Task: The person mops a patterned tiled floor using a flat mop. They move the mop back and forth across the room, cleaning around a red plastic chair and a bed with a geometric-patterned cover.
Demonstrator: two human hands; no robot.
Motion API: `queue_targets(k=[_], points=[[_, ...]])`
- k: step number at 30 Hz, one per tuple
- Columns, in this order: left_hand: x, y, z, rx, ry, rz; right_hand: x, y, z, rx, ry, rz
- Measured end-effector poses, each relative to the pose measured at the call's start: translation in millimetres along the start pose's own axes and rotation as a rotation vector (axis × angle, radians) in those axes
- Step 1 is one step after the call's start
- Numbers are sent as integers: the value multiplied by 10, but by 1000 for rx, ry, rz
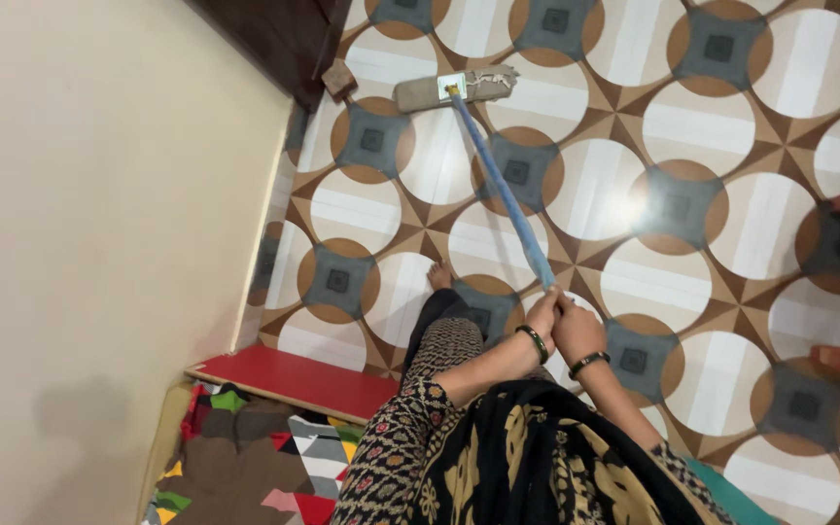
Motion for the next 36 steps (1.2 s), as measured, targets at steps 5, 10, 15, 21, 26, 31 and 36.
queue_targets(k=[5, 10, 15, 21, 26, 31, 36], points=[[330, -197, -950, -26, 56, -58, 946, 169, 692, 58, -24, 40], [682, -255, -1941, 48, 208, -7, 1997, 245, 1358, 114, -70, 27], [842, -252, -2449, -38, 254, 63, 2468, 329, 1626, 105, 31, 40], [601, -268, -2250, -144, 334, -12, 2223, 495, 1452, 41, 15, 93], [352, -197, -1671, -194, 152, 10, 1654, 451, 1186, 69, -74, 60], [96, 12, -1121, -152, 109, 145, 1054, 430, 576, 20, -69, 105], [-150, 347, -180, -40, 13, 249, 272, 236, -222, -68, -186, 57]])
Point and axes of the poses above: each hand's wrist, its own x-axis towards the middle knuckle, its own y-axis out of the palm, z = x × y, the point moved 9 cm from there along x, towards the middle knuckle, and after that the axes turned 14 degrees about x, right-handed, at the moved point
